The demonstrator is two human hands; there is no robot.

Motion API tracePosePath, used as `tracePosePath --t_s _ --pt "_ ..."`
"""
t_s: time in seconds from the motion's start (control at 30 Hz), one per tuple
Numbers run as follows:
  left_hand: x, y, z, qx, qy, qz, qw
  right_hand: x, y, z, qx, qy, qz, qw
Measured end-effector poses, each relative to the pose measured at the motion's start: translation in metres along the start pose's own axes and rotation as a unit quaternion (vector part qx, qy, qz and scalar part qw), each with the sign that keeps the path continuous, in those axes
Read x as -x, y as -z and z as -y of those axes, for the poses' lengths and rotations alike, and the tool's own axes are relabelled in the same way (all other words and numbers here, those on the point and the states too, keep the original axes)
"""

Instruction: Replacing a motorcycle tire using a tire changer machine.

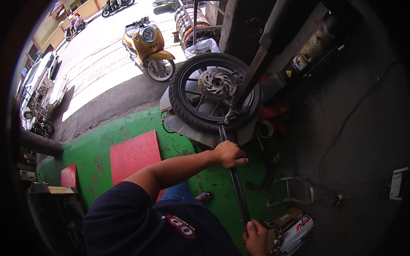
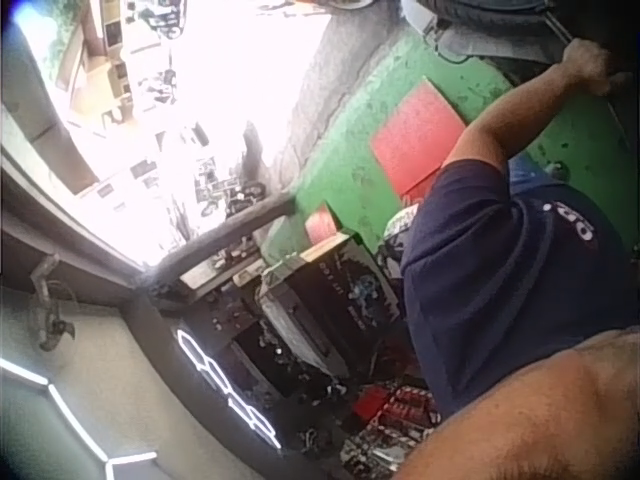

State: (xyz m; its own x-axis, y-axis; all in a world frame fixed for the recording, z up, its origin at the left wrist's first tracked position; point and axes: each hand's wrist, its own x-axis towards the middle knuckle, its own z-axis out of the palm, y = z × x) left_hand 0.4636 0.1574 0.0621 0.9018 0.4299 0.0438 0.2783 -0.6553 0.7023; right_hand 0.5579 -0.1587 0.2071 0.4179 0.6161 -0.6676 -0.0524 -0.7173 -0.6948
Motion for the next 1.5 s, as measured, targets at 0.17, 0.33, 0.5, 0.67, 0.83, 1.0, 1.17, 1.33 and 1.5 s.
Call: tracePosePath --t_s 0.17,0.33,0.5,0.67,0.83,1.0,1.17,1.33,1.5 --pt "0.001 -0.011 0.008 -0.037 -0.034 0.006 0.999 -0.017 -0.014 -0.029 0.044 -0.022 -0.023 0.999" --pt "0.003 -0.009 0.003 -0.034 -0.013 0.017 0.999 -0.009 -0.016 -0.029 0.001 -0.022 -0.025 0.999" --pt "-0.014 0.006 0.002 0.026 0.004 -0.013 1.0 0.0 0.016 0.06 0.091 -0.075 0.002 0.993" --pt "-0.021 0.008 0.015 0.095 -0.017 -0.057 0.994 -0.009 0.031 0.08 0.049 -0.087 0.014 0.995" --pt "0.008 -0.024 0.029 -0.095 -0.103 0.012 0.99 -0.039 -0.042 -0.074 0.05 0.081 -0.038 0.995" --pt "0.01 -0.053 0.039 -0.135 -0.102 -0.003 0.986 -0.076 -0.056 -0.156 -0.078 0.066 -0.031 0.994" --pt "0.009 -0.044 0.033 -0.118 -0.092 0.004 0.989 -0.058 -0.051 -0.119 -0.096 0.048 -0.027 0.994" --pt "-0.002 -0.012 0.017 0.005 -0.052 -0.037 0.998 -0.014 -0.004 0.002 -0.013 -0.063 -0.008 0.998" --pt "-0.021 0.023 0.015 0.112 -0.011 -0.035 0.993 -0.003 0.012 0.132 0.024 -0.14 0.048 0.989"
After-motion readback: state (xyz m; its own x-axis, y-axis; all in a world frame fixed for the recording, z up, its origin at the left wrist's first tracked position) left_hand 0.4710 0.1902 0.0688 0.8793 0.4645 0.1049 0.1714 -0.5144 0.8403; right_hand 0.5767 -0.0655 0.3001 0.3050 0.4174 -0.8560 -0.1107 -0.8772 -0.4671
